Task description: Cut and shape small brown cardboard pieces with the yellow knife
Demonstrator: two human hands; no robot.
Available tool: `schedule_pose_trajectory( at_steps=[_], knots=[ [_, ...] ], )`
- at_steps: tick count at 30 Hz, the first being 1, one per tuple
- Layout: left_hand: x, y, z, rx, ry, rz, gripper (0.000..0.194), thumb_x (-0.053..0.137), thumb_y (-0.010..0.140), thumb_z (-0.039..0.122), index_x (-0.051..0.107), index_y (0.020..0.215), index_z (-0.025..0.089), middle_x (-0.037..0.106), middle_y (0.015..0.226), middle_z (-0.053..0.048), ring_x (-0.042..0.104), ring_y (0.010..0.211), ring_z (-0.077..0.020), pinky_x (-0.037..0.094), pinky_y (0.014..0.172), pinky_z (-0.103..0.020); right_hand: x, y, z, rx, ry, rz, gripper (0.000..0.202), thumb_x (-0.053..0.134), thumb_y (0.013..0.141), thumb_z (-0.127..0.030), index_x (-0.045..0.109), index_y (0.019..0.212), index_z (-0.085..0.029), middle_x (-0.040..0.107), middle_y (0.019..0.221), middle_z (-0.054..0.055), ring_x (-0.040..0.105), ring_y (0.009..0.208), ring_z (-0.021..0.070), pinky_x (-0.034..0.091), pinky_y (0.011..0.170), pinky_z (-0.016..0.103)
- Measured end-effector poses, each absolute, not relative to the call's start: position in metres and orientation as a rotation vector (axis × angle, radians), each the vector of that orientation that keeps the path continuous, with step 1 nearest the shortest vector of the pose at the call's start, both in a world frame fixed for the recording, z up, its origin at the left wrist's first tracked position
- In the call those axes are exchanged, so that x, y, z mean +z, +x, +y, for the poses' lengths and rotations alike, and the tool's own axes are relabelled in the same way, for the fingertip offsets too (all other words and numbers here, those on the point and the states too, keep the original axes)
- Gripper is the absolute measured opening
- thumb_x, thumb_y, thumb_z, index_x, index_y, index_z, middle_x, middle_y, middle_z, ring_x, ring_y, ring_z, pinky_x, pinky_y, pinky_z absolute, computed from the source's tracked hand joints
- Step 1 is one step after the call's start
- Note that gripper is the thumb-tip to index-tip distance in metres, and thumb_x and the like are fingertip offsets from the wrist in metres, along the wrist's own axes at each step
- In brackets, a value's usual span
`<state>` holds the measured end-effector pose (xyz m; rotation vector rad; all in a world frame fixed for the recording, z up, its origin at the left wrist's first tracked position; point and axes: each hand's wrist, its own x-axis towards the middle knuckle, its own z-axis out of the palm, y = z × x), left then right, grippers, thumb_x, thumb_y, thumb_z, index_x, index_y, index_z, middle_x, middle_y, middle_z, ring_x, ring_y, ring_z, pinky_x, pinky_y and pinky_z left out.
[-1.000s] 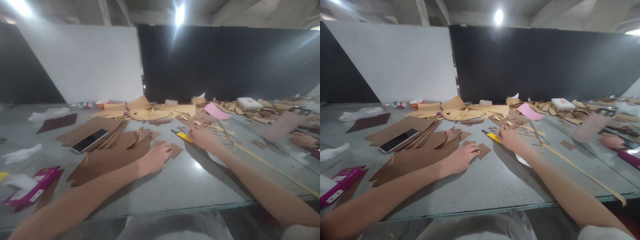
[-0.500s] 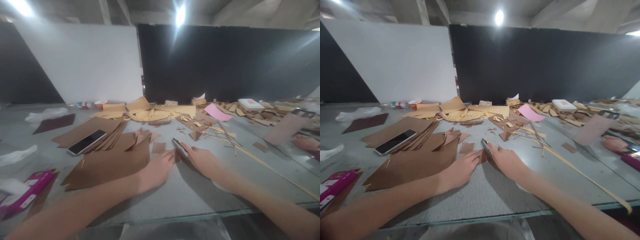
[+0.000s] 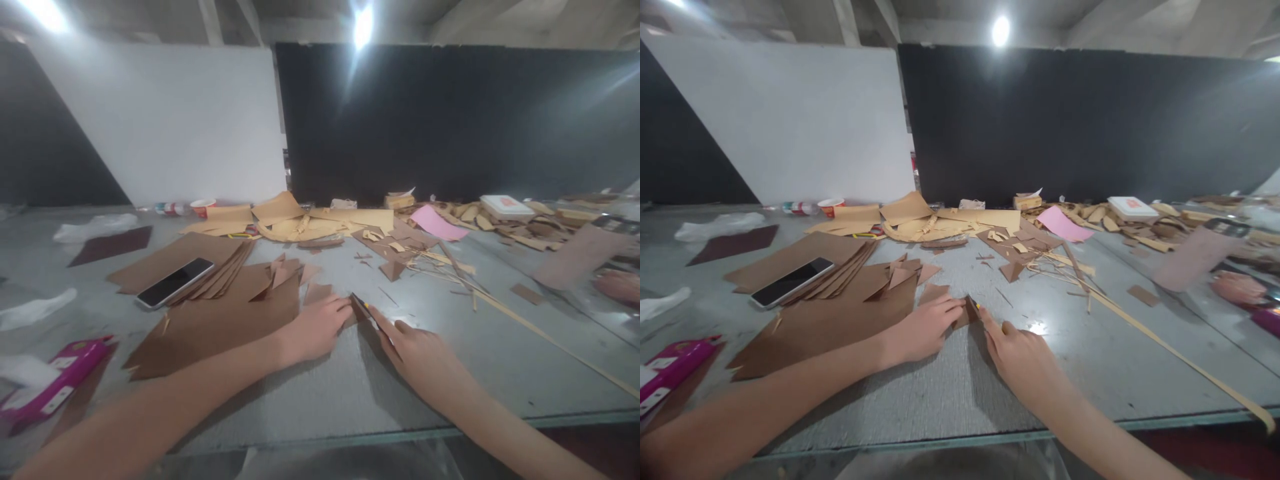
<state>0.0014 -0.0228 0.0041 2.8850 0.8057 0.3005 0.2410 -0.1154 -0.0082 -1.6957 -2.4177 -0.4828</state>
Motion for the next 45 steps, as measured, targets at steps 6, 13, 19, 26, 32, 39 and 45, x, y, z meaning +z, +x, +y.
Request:
schedule_pose_trajectory(
  at_steps=[6,13,19,26,32,39,45],
  knots=[
    [0.004,0.001,-0.017,0.360,2.886,0.742,0.057,0.052,0.079,-0.005,0.061,0.131,0.017,0.063,0.140,-0.014,0.055,0.134,-0.0298,0.052,0.110,-0.045,-0.019,0.242,-0.118,-0.480,-1.632,-2.386,0.049,0.043,0.109,-0.030,0.050,0.157,-0.023,0.074,0.075,0.005,0.067,0.050,0.0192,0.030,0.047,0.028],
    [0.007,0.002,-0.018,0.321,2.941,0.771,0.045,0.056,0.079,-0.003,0.063,0.119,0.018,0.062,0.138,-0.014,0.055,0.129,-0.0317,0.051,0.107,-0.047,-0.026,0.239,-0.119,-0.515,-1.640,-2.354,0.050,0.041,0.109,-0.028,0.049,0.158,-0.023,0.074,0.074,0.005,0.066,0.048,0.0181,0.029,0.047,0.027],
    [0.012,0.005,-0.018,0.253,2.980,0.783,0.040,0.059,0.077,-0.003,0.062,0.110,0.019,0.063,0.128,-0.013,0.056,0.120,-0.0310,0.053,0.098,-0.043,-0.020,0.240,-0.118,-0.451,-1.609,-2.379,0.047,0.044,0.108,-0.027,0.055,0.153,-0.021,0.074,0.072,0.004,0.065,0.048,0.0188,0.026,0.047,0.029],
    [0.016,0.008,-0.020,0.215,2.996,0.777,0.032,0.063,0.077,0.000,0.062,0.102,0.019,0.062,0.121,-0.013,0.056,0.115,-0.0317,0.052,0.095,-0.042,-0.019,0.242,-0.118,-0.363,-1.586,-2.362,0.048,0.046,0.105,-0.025,0.058,0.151,-0.020,0.076,0.072,0.005,0.066,0.048,0.0196,0.025,0.047,0.029],
    [0.011,0.009,-0.019,0.239,3.011,0.781,0.035,0.062,0.079,0.002,0.063,0.109,0.019,0.061,0.130,-0.015,0.056,0.118,-0.0326,0.052,0.098,-0.044,-0.018,0.244,-0.119,-0.355,-1.581,-2.356,0.051,0.046,0.103,-0.024,0.056,0.153,-0.021,0.075,0.068,0.004,0.066,0.048,0.0190,0.024,0.048,0.029],
    [0.013,0.009,-0.020,0.198,3.002,0.802,0.040,0.059,0.081,0.000,0.064,0.116,0.018,0.060,0.140,-0.015,0.055,0.124,-0.0326,0.054,0.098,-0.044,-0.020,0.250,-0.130,-0.314,-1.577,-2.307,0.049,0.046,0.102,-0.026,0.059,0.149,-0.023,0.072,0.062,0.002,0.063,0.043,0.0180,0.023,0.047,0.028],
    [0.012,0.009,-0.020,0.198,2.999,0.817,0.037,0.057,0.082,0.000,0.064,0.114,0.017,0.061,0.136,-0.016,0.055,0.122,-0.0331,0.054,0.096,-0.045,-0.024,0.256,-0.142,-0.303,-1.583,-2.290,0.049,0.045,0.103,-0.026,0.059,0.149,-0.024,0.071,0.060,0.002,0.061,0.041,0.0182,0.021,0.045,0.028]
  ],
)
